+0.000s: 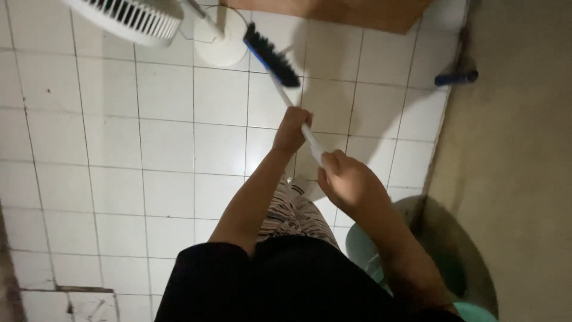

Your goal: The person is sweeping a tiled floor using a broom.

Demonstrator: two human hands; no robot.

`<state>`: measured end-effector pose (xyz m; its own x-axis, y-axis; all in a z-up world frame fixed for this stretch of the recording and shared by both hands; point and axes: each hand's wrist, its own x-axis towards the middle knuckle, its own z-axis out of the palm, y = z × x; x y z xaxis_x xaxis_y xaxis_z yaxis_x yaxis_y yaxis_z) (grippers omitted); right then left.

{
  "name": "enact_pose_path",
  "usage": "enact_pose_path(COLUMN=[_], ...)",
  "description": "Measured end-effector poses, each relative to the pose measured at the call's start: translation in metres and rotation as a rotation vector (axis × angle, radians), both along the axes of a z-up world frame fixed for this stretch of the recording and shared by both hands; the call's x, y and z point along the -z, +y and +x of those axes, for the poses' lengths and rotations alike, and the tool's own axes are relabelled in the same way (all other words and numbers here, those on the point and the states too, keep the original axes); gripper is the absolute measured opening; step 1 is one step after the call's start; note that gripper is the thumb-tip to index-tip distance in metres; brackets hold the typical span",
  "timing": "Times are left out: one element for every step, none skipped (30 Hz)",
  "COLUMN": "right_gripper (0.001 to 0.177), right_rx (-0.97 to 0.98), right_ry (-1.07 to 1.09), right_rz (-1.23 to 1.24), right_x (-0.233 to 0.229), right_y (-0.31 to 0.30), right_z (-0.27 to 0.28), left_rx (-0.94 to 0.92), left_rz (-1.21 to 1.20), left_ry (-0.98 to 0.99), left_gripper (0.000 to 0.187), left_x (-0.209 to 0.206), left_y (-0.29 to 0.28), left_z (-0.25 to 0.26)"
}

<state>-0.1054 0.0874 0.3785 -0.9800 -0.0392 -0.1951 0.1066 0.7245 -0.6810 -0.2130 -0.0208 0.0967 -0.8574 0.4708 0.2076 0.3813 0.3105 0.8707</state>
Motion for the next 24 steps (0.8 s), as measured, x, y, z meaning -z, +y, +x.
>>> enact_pose_path(right_gripper=[0.018, 0.02, 0.022, 0.022, 0.026, 0.03, 0.03, 0.03, 0.031, 0.031, 0.032, 0.033, 0.033, 0.033, 0.035, 0.035, 0.032, 0.03, 0.03, 0.031, 0.032, 0.032, 0.031, 0.03], right_rx=[-0.021, -0.01, 0.004, -0.013, 0.008, 0.029, 0.023, 0.035, 0.05, 0.046, 0.118, 0.19, 0.186, 0.155, 0.125, 0.121, 0.248, 0.374, 0.367, 0.427, 0.485, 0.477, 0.431, 0.385], right_ry=[0.008, -0.018, -0.05, -0.047, -0.05, -0.053, -0.048, -0.047, -0.048, -0.046, -0.12, -0.195, -0.2, -0.15, -0.09, -0.085, -0.151, -0.215, -0.214, -0.328, -0.445, -0.448, -0.436, -0.424], right_rz=[0.003, 0.017, 0.029, 0.031, -0.001, -0.033, -0.032, -0.05, -0.067, -0.064, -0.134, -0.204, -0.202, -0.208, -0.217, -0.216, -0.054, 0.107, 0.107, 0.2, 0.298, 0.302, 0.336, 0.371], right_x=[0.002, 0.005, 0.008, 0.028, 0.047, 0.067, 0.093, 0.12, 0.145, 0.134, 0.122, 0.11, 0.099, 0.088, 0.078, 0.039, 0.002, -0.035, -0.063, -0.09, -0.118, -0.113, -0.107, -0.102], right_y=[-0.005, -0.009, -0.014, -0.021, -0.028, -0.035, -0.038, -0.042, -0.045, -0.04, -0.037, -0.034, -0.017, -0.002, 0.012, 0.014, 0.016, 0.017, 0.0, -0.019, -0.038, -0.047, -0.056, -0.065], right_z=[0.004, 0.009, 0.017, 0.025, 0.033, 0.041, 0.053, 0.065, 0.076, 0.079, 0.084, 0.089, 0.101, 0.111, 0.115, 0.121, 0.126, 0.131, 0.124, 0.115, 0.11, 0.112, 0.111, 0.107], left_rx=[-0.021, 0.044, 0.113, 0.095, 0.067, 0.039, 0.032, 0.022, 0.014, 0.009, 0.003, -0.001, -0.005, 0.036, 0.077, 0.074, 0.1, 0.13, 0.124, 0.213, 0.301, 0.293, 0.446, 0.595], left_rz=[0.003, -0.087, -0.179, -0.178, -0.206, -0.235, -0.234, -0.307, -0.378, -0.375, -0.372, -0.368, -0.368, -0.319, -0.27, -0.27, -0.052, 0.166, 0.163, 0.11, 0.06, 0.06, -0.099, -0.258], left_ry=[0.008, 0.013, 0.011, 0.012, 0.048, 0.084, 0.088, 0.082, 0.072, 0.074, 0.22, 0.366, 0.36, 0.311, 0.272, 0.277, 0.371, 0.463, 0.464, 0.382, 0.294, 0.289, 0.073, -0.148], left_gripper=[0.019, 0.018, 0.021, 0.021, 0.019, 0.017, 0.017, 0.013, 0.011, 0.011, 0.012, 0.014, 0.014, 0.013, 0.013, 0.013, 0.009, 0.01, 0.01, 0.013, 0.017, 0.017, 0.022, 0.028], left_x=[-0.001, -0.002, -0.002, 0.014, 0.03, 0.046, 0.053, 0.061, 0.068, 0.067, 0.067, 0.067, 0.063, 0.059, 0.054, 0.029, 0.004, -0.02, -0.034, -0.047, -0.06, -0.067, -0.074, -0.081], left_y=[-0.013, -0.024, -0.037, -0.052, -0.067, -0.081, -0.091, -0.1, -0.108, -0.107, -0.109, -0.111, -0.095, -0.08, -0.067, -0.055, -0.043, -0.032, -0.027, -0.024, -0.021, -0.031, -0.039, -0.048], left_z=[0.002, 0.005, 0.013, 0.018, 0.024, 0.031, 0.035, 0.039, 0.042, 0.045, 0.051, 0.056, 0.066, 0.073, 0.071, 0.082, 0.089, 0.095, 0.099, 0.102, 0.109, 0.108, 0.101, 0.091])
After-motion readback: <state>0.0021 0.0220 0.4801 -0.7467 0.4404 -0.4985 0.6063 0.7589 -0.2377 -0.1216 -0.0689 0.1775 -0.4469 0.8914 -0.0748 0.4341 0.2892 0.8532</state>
